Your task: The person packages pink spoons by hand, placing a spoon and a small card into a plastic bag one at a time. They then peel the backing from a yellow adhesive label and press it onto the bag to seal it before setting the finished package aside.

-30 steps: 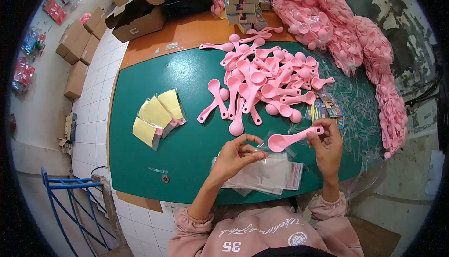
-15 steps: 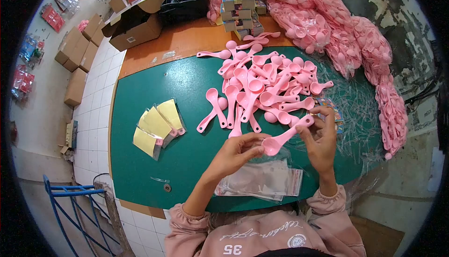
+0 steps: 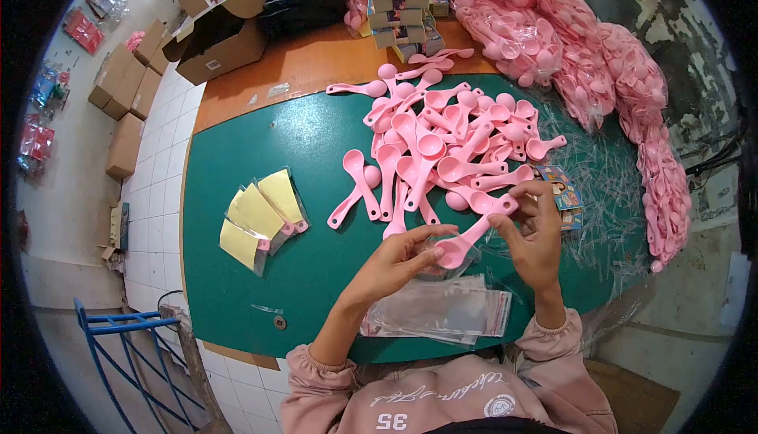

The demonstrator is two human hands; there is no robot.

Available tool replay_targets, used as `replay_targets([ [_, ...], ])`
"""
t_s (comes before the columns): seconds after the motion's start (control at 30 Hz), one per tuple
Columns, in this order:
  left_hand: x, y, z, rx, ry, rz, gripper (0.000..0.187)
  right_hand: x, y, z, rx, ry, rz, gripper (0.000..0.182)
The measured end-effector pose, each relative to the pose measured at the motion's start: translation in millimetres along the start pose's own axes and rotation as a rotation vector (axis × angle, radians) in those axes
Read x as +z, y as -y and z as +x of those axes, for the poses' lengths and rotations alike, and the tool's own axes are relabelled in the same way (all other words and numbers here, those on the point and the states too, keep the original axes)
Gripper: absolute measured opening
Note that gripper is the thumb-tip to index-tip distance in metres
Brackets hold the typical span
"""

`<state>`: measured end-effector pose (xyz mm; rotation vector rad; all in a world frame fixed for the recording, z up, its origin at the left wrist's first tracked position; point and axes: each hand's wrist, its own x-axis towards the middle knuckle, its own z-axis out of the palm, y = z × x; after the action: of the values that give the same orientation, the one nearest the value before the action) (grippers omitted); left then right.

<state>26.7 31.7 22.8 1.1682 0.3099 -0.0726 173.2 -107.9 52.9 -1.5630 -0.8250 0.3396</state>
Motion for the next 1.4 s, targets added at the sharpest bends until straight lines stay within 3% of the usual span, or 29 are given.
replay_targets([
  [0.07, 0, 2, 1, 0.039, 0.043, 0.092, 0.04, 0, -1, 2, 0.095, 0.194, -0.115, 0.035],
  [0.17, 5, 7, 2, 0.138, -0.027, 0.032, 0.036, 6, -2, 2, 0.092, 0.263, -0.025, 0.034],
  [0.3, -3, 10, 1, 0.188, -0.096, 0.158, 0.034, 10, -7, -2, 0.117, 0.106, 0.067, 0.034],
  [0.37, -8, 4, -3, -0.063, 0.003, 0.296, 0.035, 8, -7, -4, 0.184, 0.094, 0.037, 0.028],
  [0.4, -5, -1, -3, -0.062, 0.011, 0.297, 0.035, 8, -7, -3, 0.184, 0.087, 0.033, 0.028],
  [0.47, 4, -11, -4, 0.028, -0.048, 0.102, 0.035, 8, -8, 0, -0.242, 0.397, -0.164, 0.037],
  [0.5, 1, -6, -4, 0.031, -0.081, 0.189, 0.037, 9, -9, -5, -0.307, 0.517, -0.258, 0.051],
  [0.53, 3, -5, -4, 0.031, -0.071, 0.191, 0.037, 5, -9, -4, -0.305, 0.508, -0.264, 0.051],
  [0.6, 5, -4, -3, 0.049, -0.091, -0.132, 0.038, -12, -5, 1, -0.257, 0.46, -0.227, 0.048],
  [0.63, 0, -5, -4, 0.048, -0.082, -0.101, 0.038, -32, 0, 5, 0.027, 0.384, -0.185, 0.046],
  [0.7, 0, -6, -5, 0.057, -0.101, -0.078, 0.038, -63, -15, 16, 0.143, -0.136, -0.718, 0.044],
  [0.77, 0, -8, -4, 0.072, -0.118, -0.055, 0.039, -83, -37, 10, 0.25, -0.334, -1.285, 0.042],
  [0.9, 2, -6, -2, 0.062, -0.098, -0.032, 0.039, -112, -65, 3, 0.327, -0.207, -1.094, 0.036],
  [0.97, 2, -6, -3, 0.057, -0.099, -0.031, 0.039, -122, -73, 3, 0.204, -0.324, -0.861, 0.031],
  [1.13, 1, -8, -3, 0.077, -0.028, -0.019, 0.035, -80, -6, 1, 0.077, -0.149, -0.501, 0.027],
  [1.2, 1, -7, -2, 0.088, -0.023, 0.043, 0.035, -49, 18, -2, 0.246, 0.004, -0.084, 0.031],
  [1.33, 1, -4, -2, 0.168, -0.021, 0.115, 0.034, -26, 26, 0, 0.107, -0.01, -0.022, 0.035],
  [1.4, 0, -5, -4, 0.132, -0.046, 0.148, 0.034, -25, 35, 2, -0.003, 0.162, -0.298, 0.034],
])
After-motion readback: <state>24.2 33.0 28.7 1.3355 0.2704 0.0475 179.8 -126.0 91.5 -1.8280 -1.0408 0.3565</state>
